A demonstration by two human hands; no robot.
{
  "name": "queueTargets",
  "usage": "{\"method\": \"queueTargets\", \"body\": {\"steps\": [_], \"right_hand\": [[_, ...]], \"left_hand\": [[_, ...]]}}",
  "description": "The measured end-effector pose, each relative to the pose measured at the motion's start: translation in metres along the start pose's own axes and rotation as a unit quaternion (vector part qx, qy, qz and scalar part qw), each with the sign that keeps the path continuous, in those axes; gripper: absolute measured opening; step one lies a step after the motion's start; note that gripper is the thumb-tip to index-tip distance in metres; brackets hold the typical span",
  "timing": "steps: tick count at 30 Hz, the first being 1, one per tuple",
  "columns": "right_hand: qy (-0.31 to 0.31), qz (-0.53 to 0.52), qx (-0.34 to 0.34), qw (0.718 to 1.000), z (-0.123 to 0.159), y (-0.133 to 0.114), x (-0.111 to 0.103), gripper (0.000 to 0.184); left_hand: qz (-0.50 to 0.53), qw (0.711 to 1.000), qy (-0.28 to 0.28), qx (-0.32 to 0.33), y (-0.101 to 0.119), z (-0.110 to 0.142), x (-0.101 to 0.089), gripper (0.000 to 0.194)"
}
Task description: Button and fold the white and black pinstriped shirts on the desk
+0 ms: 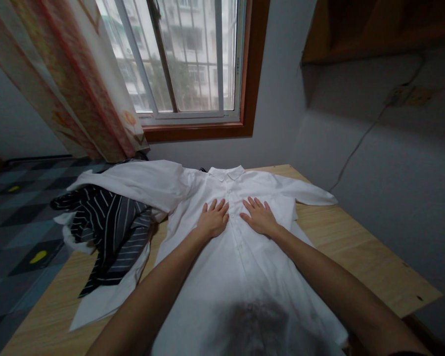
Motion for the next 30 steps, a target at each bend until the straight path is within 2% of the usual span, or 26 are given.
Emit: {"method": "queueTargets", "body": {"steps": [10, 12, 17, 20, 22, 25, 27, 30], "right_hand": [[-0.019, 0.004, 0.015, 1.0, -0.032, 0.005, 0.005, 0.064], [-0.007, -0.004, 0.022, 1.0, -0.036, 0.007, 0.003, 0.064], [0.062, -0.04, 0.071, 0.995, -0.033, 0.021, -0.016, 0.051], [0.087, -0.072, 0.039, 0.993, -0.012, 0.015, -0.031, 0.044], [0.082, -0.091, -0.045, 0.991, 0.012, -0.004, -0.04, 0.045], [0.047, -0.103, -0.192, 0.975, 0.062, -0.039, -0.043, 0.053], [0.011, -0.087, -0.248, 0.965, 0.094, -0.05, -0.036, 0.059], [-0.019, -0.05, -0.268, 0.962, 0.126, -0.047, -0.024, 0.062]], "left_hand": [[-0.035, 0.998, -0.043, -0.012, -0.021, -0.03, 0.001, 0.055], [-0.042, 0.999, -0.021, -0.013, -0.018, -0.031, -0.005, 0.053], [-0.083, 0.989, 0.115, -0.049, 0.0, -0.013, -0.04, 0.036], [-0.055, 0.989, 0.131, -0.035, 0.02, 0.011, -0.047, 0.03], [-0.02, 0.995, 0.1, 0.018, 0.04, 0.031, -0.041, 0.027], [0.01, 0.993, 0.042, 0.108, 0.065, 0.065, -0.025, 0.022], [0.022, 0.991, 0.032, 0.13, 0.07, 0.083, -0.018, 0.028], [0.033, 0.992, 0.03, 0.121, 0.063, 0.094, -0.012, 0.045]]}}
Point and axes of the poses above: each hand's wrist, its own z-axis away from the middle knuckle, its own x-axis out of the palm, y = z × x, the point moved 10 cm from there along -z, towards the middle knuckle, and after that the axes turned 9 degrees about z, right-handed, at the moved point
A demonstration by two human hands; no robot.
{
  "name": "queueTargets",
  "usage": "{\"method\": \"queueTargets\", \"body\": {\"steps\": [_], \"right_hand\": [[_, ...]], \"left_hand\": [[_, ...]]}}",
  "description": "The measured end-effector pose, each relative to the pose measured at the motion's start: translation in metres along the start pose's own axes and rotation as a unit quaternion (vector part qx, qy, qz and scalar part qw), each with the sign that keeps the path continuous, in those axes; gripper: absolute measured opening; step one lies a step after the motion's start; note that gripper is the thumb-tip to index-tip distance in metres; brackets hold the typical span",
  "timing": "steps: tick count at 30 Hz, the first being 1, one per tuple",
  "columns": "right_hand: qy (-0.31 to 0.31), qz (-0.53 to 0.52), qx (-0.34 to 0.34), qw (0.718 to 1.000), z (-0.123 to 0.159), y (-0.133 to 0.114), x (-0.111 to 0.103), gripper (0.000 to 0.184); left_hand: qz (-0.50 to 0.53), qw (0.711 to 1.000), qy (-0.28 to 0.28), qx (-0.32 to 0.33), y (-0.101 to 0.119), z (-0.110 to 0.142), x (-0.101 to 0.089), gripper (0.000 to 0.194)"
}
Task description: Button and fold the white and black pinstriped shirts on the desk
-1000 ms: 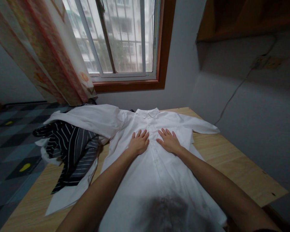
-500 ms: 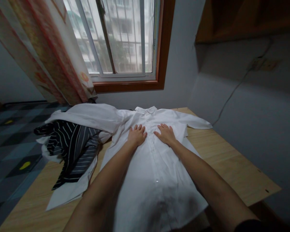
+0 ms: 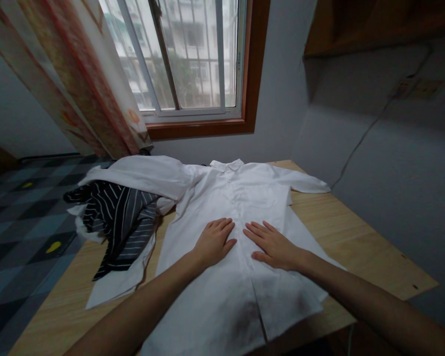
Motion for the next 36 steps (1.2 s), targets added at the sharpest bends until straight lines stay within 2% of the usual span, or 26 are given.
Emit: {"method": "queueTargets", "body": {"steps": [6, 8, 10, 13, 15, 17, 20, 26, 29, 31, 34, 36], "right_hand": [[0.002, -0.016, 0.014, 1.0, 0.039, 0.015, 0.0, 0.058], [0.03, -0.054, 0.026, 0.998, 0.048, 0.026, -0.007, 0.05], [0.098, -0.077, 0.08, 0.989, 0.058, 0.049, -0.019, 0.044], [0.206, -0.034, 0.199, 0.957, 0.085, 0.091, -0.035, 0.037], [0.227, 0.01, 0.261, 0.938, 0.101, 0.11, -0.036, 0.03], [0.209, 0.037, 0.293, 0.932, 0.111, 0.12, -0.032, 0.023], [0.17, 0.045, 0.292, 0.94, 0.113, 0.119, -0.025, 0.02], [0.122, 0.025, 0.259, 0.958, 0.098, 0.094, -0.03, 0.023], [0.125, -0.008, 0.257, 0.958, 0.096, 0.09, -0.035, 0.024], [0.172, -0.05, 0.306, 0.935, 0.109, 0.101, -0.043, 0.026], [0.248, -0.089, 0.409, 0.874, 0.147, 0.13, -0.051, 0.028], [0.243, -0.062, 0.444, 0.86, 0.166, 0.143, -0.051, 0.027]], "left_hand": [[-0.008, 0.999, -0.042, -0.023, -0.013, 0.001, 0.011, 0.056], [-0.005, 0.999, -0.037, -0.024, -0.014, 0.002, 0.01, 0.056], [-0.001, 1.0, -0.02, -0.012, -0.011, 0.003, 0.006, 0.056], [-0.004, 0.999, -0.003, 0.034, 0.0, 0.005, 0.002, 0.05], [-0.012, 0.998, -0.002, 0.055, 0.005, 0.006, 0.001, 0.042], [-0.016, 0.998, 0.001, 0.058, 0.007, 0.005, 0.0, 0.038], [-0.015, 0.998, 0.006, 0.056, 0.006, 0.004, -0.001, 0.037], [-0.009, 0.999, -0.001, 0.046, 0.002, 0.005, 0.0, 0.038], [-0.005, 0.999, -0.005, 0.041, 0.001, 0.005, 0.0, 0.039], [-0.003, 0.999, -0.005, 0.04, 0.001, 0.005, 0.0, 0.039], [-0.002, 0.999, -0.005, 0.04, 0.002, 0.005, 0.0, 0.038], [0.0, 0.999, -0.006, 0.038, 0.002, 0.004, 0.0, 0.037]]}}
Point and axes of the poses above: each hand's wrist, its own z-axis away from the middle knuckle, its own x-axis out of the palm, y = z × x, the point moved 10 cm from there along -z, towards the middle knuckle, and after that the axes turned 9 degrees about z, right-handed, at the moved point
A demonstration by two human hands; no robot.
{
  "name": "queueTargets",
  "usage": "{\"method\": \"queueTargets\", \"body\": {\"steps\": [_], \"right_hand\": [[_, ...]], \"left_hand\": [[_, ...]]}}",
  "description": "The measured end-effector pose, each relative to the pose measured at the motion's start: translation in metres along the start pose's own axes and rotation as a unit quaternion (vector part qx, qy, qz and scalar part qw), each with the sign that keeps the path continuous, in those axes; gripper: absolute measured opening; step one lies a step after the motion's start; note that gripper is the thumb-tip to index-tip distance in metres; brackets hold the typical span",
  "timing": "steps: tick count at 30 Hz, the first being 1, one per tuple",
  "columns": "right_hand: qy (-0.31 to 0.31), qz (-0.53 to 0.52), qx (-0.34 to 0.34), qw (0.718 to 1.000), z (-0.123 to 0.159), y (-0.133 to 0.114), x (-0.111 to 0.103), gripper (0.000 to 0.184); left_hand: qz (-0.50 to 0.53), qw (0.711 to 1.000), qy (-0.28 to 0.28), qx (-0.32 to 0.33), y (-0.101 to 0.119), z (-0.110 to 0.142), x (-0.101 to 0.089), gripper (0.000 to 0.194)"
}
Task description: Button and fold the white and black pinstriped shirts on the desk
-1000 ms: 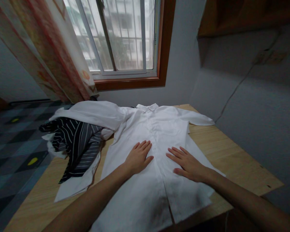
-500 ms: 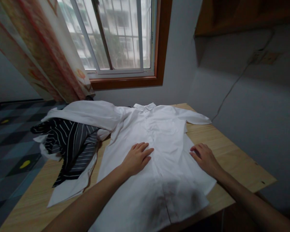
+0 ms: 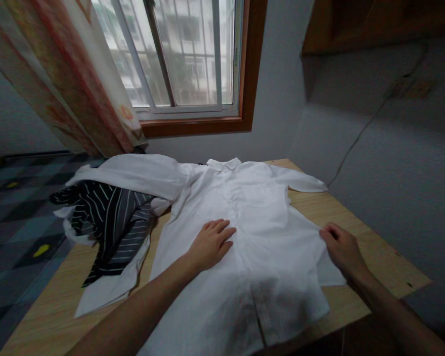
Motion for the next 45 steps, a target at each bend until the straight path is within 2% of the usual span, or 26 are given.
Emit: {"method": "queueTargets", "body": {"steps": [3, 6, 8, 9, 11, 13, 14, 16, 19, 21, 23, 27, 30, 33, 35, 38, 41, 45], "right_hand": [[-0.024, 0.123, -0.023, 0.992, -0.003, 0.016, 0.001, 0.024], [-0.084, 0.222, -0.035, 0.971, -0.01, 0.026, 0.01, 0.02], [-0.118, 0.256, -0.057, 0.958, -0.016, 0.021, 0.012, 0.014], [-0.115, 0.267, -0.075, 0.954, -0.02, 0.012, 0.009, 0.01], [-0.071, 0.278, -0.118, 0.951, -0.029, -0.018, -0.003, 0.007], [-0.029, 0.258, -0.157, 0.953, -0.033, -0.06, -0.011, 0.013], [-0.029, 0.233, -0.179, 0.955, -0.033, -0.084, -0.009, 0.014], [-0.075, 0.165, -0.227, 0.957, -0.025, -0.134, 0.01, 0.016], [-0.178, 0.109, -0.282, 0.936, -0.001, -0.198, 0.057, 0.024], [-0.215, 0.128, -0.3, 0.921, 0.012, -0.224, 0.084, 0.027], [-0.223, 0.165, -0.303, 0.912, 0.019, -0.238, 0.099, 0.027], [-0.232, 0.228, -0.309, 0.894, 0.021, -0.248, 0.107, 0.025], [-0.253, 0.253, -0.317, 0.878, 0.019, -0.25, 0.109, 0.022], [-0.254, 0.263, -0.305, 0.879, 0.009, -0.245, 0.112, 0.023], [-0.251, 0.248, -0.296, 0.888, 0.001, -0.239, 0.115, 0.022], [-0.245, 0.17, -0.267, 0.916, -0.01, -0.231, 0.116, 0.017], [-0.239, 0.047, -0.199, 0.949, -0.02, -0.221, 0.114, 0.013], [-0.25, -0.11, -0.105, 0.956, -0.021, -0.207, 0.124, 0.01]], "left_hand": [[0.002, 1.0, 0.0, -0.005, -0.002, 0.0, 0.0, 0.036], [0.003, 1.0, 0.0, -0.005, -0.002, 0.0, 0.0, 0.035], [0.005, 1.0, -0.001, -0.003, -0.001, 0.0, 0.0, 0.034], [0.007, 1.0, -0.001, -0.003, -0.001, 0.0, -0.001, 0.034], [0.017, 1.0, 0.002, -0.01, -0.002, -0.001, -0.002, 0.035], [0.034, 0.999, 0.01, -0.021, -0.004, -0.001, -0.003, 0.037], [0.044, 0.999, 0.015, -0.027, -0.006, -0.001, -0.004, 0.037], [0.068, 0.997, 0.026, -0.036, -0.009, -0.002, -0.005, 0.036], [0.101, 0.992, 0.049, -0.058, -0.014, -0.005, -0.009, 0.029], [0.111, 0.989, 0.061, -0.079, -0.017, -0.009, -0.013, 0.022], [0.103, 0.987, 0.064, -0.103, -0.019, -0.014, -0.016, 0.016], [0.064, 0.982, 0.056, -0.167, -0.022, -0.024, -0.019, 0.015], [0.065, 0.973, 0.031, -0.219, -0.028, -0.028, -0.013, 0.015], [0.071, 0.963, 0.003, -0.259, -0.033, -0.03, -0.005, 0.015], [0.072, 0.962, 0.004, -0.263, -0.033, -0.031, -0.005, 0.014], [0.077, 0.964, 0.007, -0.255, -0.032, -0.032, -0.006, 0.014], [0.08, 0.965, -0.005, -0.249, -0.031, -0.034, -0.003, 0.013], [0.077, 0.966, -0.012, -0.245, -0.032, -0.035, 0.0, 0.016]]}}
Point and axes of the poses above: each hand's wrist, its own z-axis away from the middle knuckle, its own x-axis out of the palm, y = z × x, the point moved 10 cm from there along -z, towards the middle knuckle, and after that the axes turned 9 degrees about z, right-handed, at the moved point
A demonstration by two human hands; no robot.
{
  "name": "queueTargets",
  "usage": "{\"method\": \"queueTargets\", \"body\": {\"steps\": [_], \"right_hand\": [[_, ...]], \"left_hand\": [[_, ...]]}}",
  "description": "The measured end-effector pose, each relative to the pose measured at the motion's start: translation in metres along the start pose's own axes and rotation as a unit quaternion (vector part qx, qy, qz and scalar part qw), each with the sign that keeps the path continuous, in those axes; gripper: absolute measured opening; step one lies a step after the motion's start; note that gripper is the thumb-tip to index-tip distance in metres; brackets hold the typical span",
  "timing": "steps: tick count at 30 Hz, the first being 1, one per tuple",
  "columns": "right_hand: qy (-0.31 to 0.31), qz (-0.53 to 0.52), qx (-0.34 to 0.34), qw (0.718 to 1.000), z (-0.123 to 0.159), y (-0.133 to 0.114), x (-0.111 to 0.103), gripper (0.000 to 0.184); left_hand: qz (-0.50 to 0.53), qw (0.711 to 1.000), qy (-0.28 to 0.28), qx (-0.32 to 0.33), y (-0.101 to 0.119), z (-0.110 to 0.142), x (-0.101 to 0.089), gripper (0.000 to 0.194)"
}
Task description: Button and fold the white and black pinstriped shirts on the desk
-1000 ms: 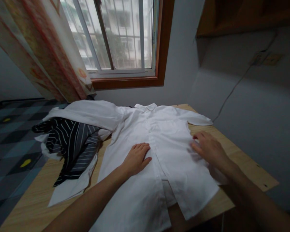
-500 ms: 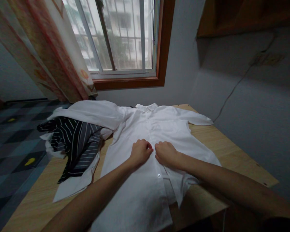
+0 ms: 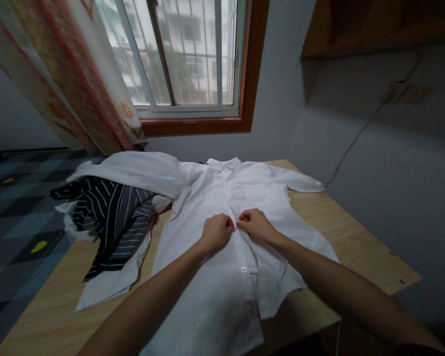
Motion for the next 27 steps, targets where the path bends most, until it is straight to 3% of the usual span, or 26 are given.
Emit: {"method": "queueTargets", "body": {"steps": [6, 11, 16, 22, 27], "right_hand": [[0.008, -0.14, 0.053, 0.989, 0.007, 0.025, 0.021, 0.017], [0.047, -0.187, 0.044, 0.98, 0.011, 0.027, 0.016, 0.02], [0.071, -0.183, 0.016, 0.98, 0.011, 0.016, 0.007, 0.018], [0.064, -0.152, 0.011, 0.986, 0.012, 0.013, 0.01, 0.017], [0.074, -0.149, 0.017, 0.986, 0.012, 0.013, 0.007, 0.017]], "left_hand": [[0.121, 0.992, -0.006, -0.032, -0.014, -0.003, -0.001, 0.017], [0.194, 0.98, -0.022, -0.049, -0.02, -0.007, 0.003, 0.016], [0.244, 0.967, -0.034, -0.061, -0.02, -0.007, 0.007, 0.015], [0.321, 0.942, -0.05, -0.085, -0.021, -0.007, 0.011, 0.014], [0.313, 0.944, -0.052, -0.088, -0.021, -0.006, 0.012, 0.015]]}}
Point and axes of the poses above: each hand's wrist, its own z-axis away from the middle knuckle, its own x-axis out of the palm, y = z × x, the point moved 10 cm from there along -z, towards the middle knuckle, and after that the axes turned 9 degrees about z, right-handed, at the moved point
